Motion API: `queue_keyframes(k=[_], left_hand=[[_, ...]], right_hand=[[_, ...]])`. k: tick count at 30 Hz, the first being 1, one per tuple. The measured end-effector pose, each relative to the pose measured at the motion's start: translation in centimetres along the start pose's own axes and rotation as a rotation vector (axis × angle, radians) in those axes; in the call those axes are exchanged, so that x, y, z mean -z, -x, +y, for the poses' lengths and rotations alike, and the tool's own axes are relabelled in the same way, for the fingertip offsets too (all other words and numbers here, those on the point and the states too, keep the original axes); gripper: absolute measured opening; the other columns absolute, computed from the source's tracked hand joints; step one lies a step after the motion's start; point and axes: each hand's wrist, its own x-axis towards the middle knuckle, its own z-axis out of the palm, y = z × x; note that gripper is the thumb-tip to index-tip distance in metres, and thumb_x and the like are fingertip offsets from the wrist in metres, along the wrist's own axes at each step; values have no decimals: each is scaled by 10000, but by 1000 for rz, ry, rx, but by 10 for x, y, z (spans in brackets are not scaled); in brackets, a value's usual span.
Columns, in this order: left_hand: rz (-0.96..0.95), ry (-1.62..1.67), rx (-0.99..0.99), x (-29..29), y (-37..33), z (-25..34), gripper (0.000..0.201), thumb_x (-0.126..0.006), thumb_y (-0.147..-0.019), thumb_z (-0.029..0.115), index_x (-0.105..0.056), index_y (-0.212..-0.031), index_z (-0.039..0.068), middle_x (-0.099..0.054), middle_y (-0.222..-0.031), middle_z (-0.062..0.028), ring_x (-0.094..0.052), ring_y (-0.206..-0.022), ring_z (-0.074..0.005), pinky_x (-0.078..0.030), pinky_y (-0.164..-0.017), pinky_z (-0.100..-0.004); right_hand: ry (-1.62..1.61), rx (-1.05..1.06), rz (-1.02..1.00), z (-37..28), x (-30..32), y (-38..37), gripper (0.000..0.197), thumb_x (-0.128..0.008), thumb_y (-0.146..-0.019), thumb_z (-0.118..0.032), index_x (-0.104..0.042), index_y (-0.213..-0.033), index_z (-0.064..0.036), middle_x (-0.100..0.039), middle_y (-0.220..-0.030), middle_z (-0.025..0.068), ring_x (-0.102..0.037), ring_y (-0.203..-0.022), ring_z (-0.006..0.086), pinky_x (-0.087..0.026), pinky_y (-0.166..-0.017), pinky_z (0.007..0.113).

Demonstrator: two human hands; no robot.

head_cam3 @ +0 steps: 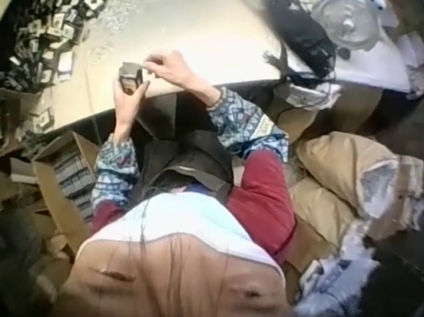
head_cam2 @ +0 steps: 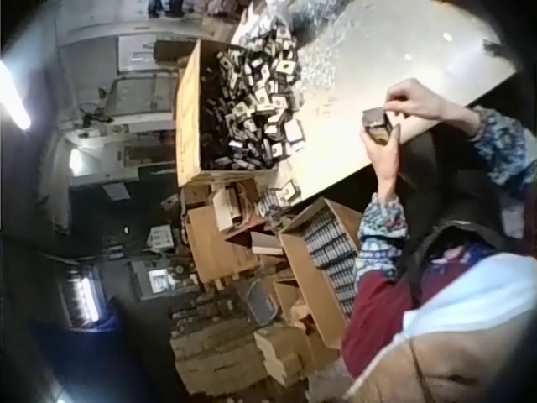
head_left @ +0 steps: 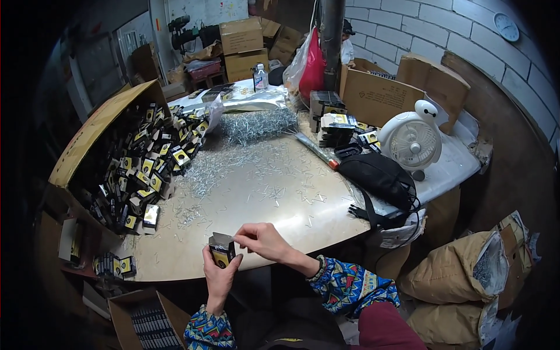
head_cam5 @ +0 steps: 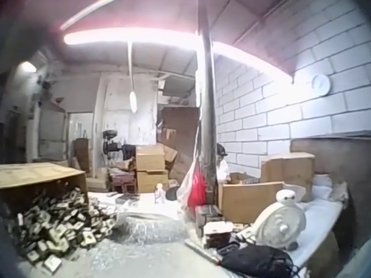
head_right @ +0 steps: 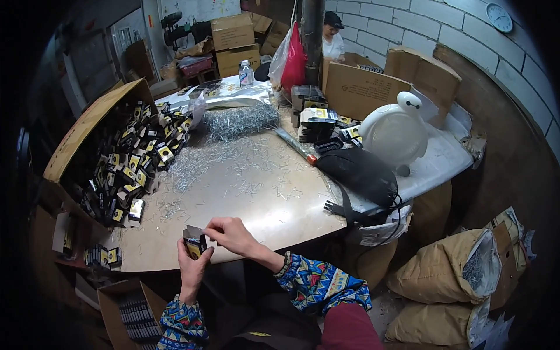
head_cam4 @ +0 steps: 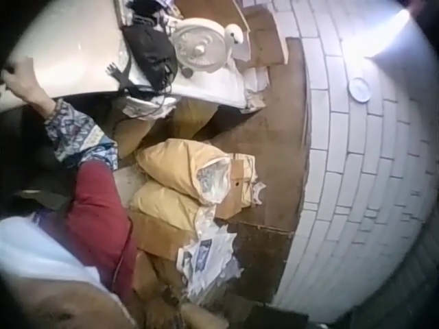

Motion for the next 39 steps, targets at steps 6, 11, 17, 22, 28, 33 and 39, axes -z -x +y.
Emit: queue_keyframes(k=[6,11,17,22,28,33,39], left_hand=[[0,-158,-145,-7,22,4,683,-780,-751,109,-409,-1314,2,-582,-1125,-174,-606,-1013,-269,-492,-874,-355],[99,-207,-111,-4,20,10,762,-814,-713,174,-407,-1340,26,-563,-1206,-189,-611,-1064,-331,-502,-885,-387],[55,-287,-257,1,38,4,785,-782,-702,110,-391,-1381,72,-556,-1134,-182,-604,-1014,-362,-512,-839,-411],[36,-348,-227,12,45,-3,799,-788,-708,91,-372,-1389,32,-548,-1181,-194,-594,-1067,-366,-499,-894,-390],[104,-269,-132,16,47,-8,872,-771,-703,96,-312,-1441,32,-513,-1228,-196,-537,-1121,-378,-455,-942,-411],[120,-648,-319,11,47,2,923,-785,-734,161,-259,-1475,-1,-462,-1349,-205,-487,-1200,-345,-390,-987,-435],[-28,-435,-170,26,54,-5,846,-796,-718,143,-336,-1404,-39,-545,-1226,-220,-550,-1117,-354,-465,-933,-391]], right_hand=[[373,506,232,5,-21,1,333,-717,-839,-243,-621,-1090,-45,-590,-1033,141,-609,-968,287,-509,-807,357],[139,202,206,-13,-5,16,383,-762,-795,-109,-633,-1149,-38,-594,-1138,96,-602,-1024,212,-519,-793,316],[229,373,125,2,-38,23,401,-751,-808,-119,-630,-1176,-17,-600,-1171,147,-629,-975,235,-523,-802,327],[46,183,262,8,-53,11,194,-652,-919,-110,-662,-1066,16,-665,-999,104,-645,-856,151,-523,-673,259],[42,85,66,-2,-46,17,158,-659,-906,-110,-681,-1002,13,-685,-883,69,-648,-746,136,-510,-617,259],[444,134,143,10,-39,7,138,-672,-853,-90,-688,-922,29,-669,-719,145,-641,-583,199,-493,-553,295],[25,-189,-130,7,-33,13,176,-649,-899,-116,-689,-988,30,-635,-677,46,-591,-599,91,-477,-545,248]])
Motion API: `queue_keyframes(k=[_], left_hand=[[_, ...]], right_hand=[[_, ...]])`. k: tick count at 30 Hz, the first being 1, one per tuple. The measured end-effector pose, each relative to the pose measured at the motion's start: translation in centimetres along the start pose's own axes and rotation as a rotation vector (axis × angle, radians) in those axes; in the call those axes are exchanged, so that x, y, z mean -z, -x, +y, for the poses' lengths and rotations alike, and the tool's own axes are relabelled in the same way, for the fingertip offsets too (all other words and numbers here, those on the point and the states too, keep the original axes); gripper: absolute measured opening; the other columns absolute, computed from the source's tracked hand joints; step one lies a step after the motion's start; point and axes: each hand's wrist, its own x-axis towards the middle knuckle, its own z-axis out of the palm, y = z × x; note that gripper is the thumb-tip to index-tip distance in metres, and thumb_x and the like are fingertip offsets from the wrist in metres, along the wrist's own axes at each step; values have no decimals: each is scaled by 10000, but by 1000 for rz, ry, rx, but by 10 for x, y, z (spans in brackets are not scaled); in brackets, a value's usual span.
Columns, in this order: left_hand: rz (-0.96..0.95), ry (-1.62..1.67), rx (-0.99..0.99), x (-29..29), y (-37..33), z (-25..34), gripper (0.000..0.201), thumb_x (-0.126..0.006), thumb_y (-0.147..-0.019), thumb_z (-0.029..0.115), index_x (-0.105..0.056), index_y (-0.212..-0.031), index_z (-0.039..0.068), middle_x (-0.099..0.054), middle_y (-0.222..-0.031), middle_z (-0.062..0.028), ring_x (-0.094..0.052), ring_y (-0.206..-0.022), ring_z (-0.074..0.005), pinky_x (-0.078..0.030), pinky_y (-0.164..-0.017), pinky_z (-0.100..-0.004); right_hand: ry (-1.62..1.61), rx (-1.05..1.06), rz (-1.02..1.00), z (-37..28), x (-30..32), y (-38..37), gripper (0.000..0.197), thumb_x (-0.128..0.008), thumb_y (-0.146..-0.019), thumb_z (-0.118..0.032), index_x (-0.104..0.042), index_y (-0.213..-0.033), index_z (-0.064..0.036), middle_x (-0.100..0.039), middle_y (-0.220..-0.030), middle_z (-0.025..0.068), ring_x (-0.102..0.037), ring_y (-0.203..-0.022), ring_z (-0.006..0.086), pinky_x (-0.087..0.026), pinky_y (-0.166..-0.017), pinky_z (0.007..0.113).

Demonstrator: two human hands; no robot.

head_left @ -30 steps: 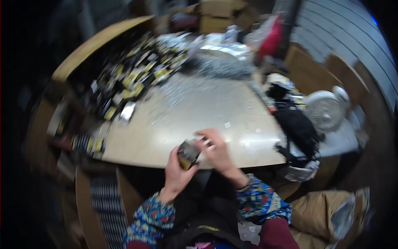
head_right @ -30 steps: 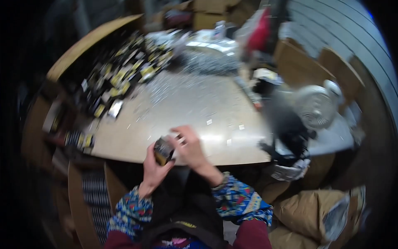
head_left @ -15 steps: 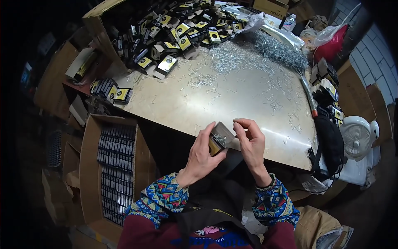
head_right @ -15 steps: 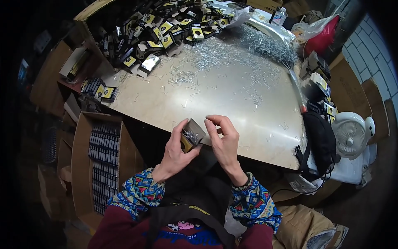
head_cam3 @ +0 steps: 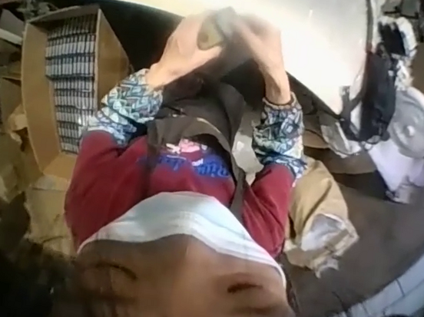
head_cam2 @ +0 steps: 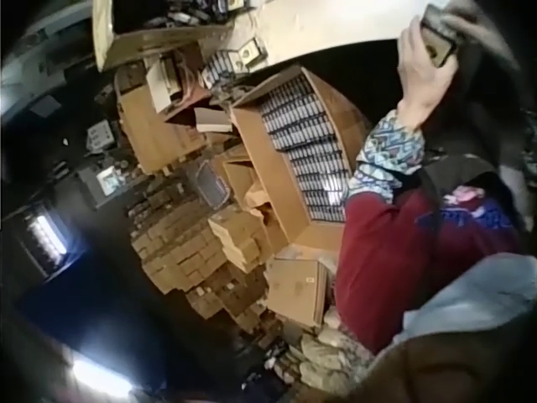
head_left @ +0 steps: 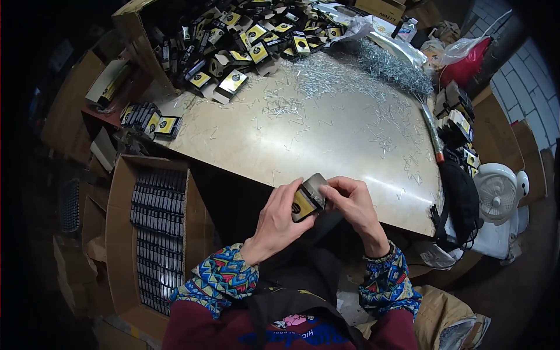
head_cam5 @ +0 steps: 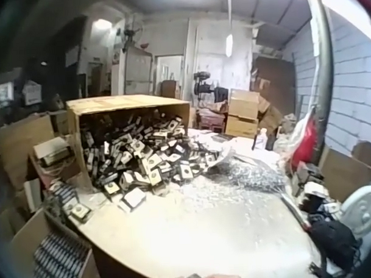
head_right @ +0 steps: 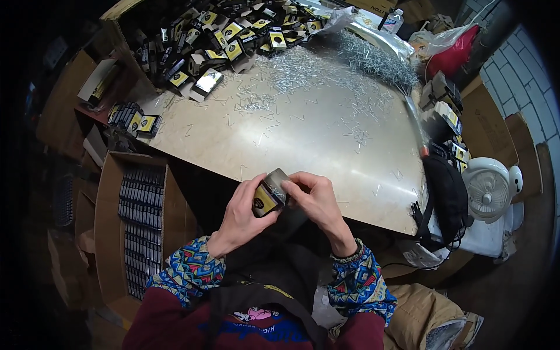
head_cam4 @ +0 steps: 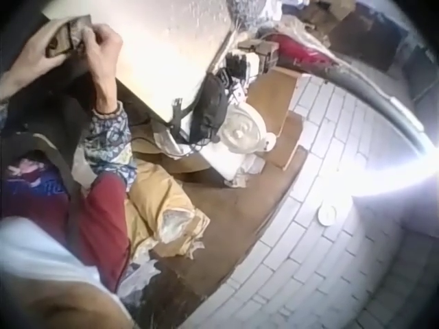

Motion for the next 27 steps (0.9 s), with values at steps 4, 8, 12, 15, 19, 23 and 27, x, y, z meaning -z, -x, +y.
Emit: queue_keyframes(k=[4,8,12,15,19,23,27], left_hand=[[2,193,246,3,7,3,715,-775,-734,177,-404,-1308,-34,-553,-1169,-224,-600,-1026,-384,-506,-857,-404],[29,272,223,-2,16,-1,668,-761,-731,159,-416,-1275,-14,-552,-1132,-209,-604,-1010,-378,-512,-835,-409],[45,141,111,-1,14,2,683,-757,-716,143,-410,-1286,-4,-544,-1102,-194,-595,-983,-382,-509,-807,-416],[7,39,99,1,16,1,715,-761,-692,129,-407,-1301,3,-535,-1084,-183,-578,-963,-376,-498,-795,-416],[12,-70,4,3,13,2,735,-755,-646,85,-419,-1293,-4,-549,-1073,-186,-567,-971,-377,-490,-820,-409],[-27,-145,-117,3,11,2,746,-762,-639,85,-418,-1294,-11,-557,-1079,-192,-569,-979,-385,-494,-825,-410],[43,59,19,-4,14,1,780,-783,-655,123,-407,-1330,8,-568,-1092,-199,-607,-966,-383,-513,-822,-420]], right_hand=[[-107,150,64,6,-4,9,229,-713,-856,-113,-676,-1055,-6,-632,-1021,103,-604,-900,135,-517,-705,252],[307,516,3,9,-8,18,224,-734,-813,-69,-690,-1030,-33,-550,-1259,139,-547,-1117,213,-515,-849,296],[265,415,85,6,-12,16,70,-693,-836,-52,-693,-884,0,-621,-1151,134,-576,-1066,241,-485,-855,331],[239,352,112,-1,-9,15,66,-687,-843,-61,-686,-854,4,-639,-1113,125,-585,-1040,230,-460,-876,334],[457,390,46,-9,0,12,81,-671,-854,-83,-684,-854,-3,-640,-1102,112,-588,-1020,237,-462,-854,334],[747,405,-225,-29,4,8,105,-675,-859,-95,-696,-904,-3,-635,-1089,106,-604,-961,253,-475,-805,338],[495,368,-198,-30,-1,1,147,-684,-861,-94,-706,-976,-5,-632,-1120,104,-622,-923,218,-493,-783,318]])
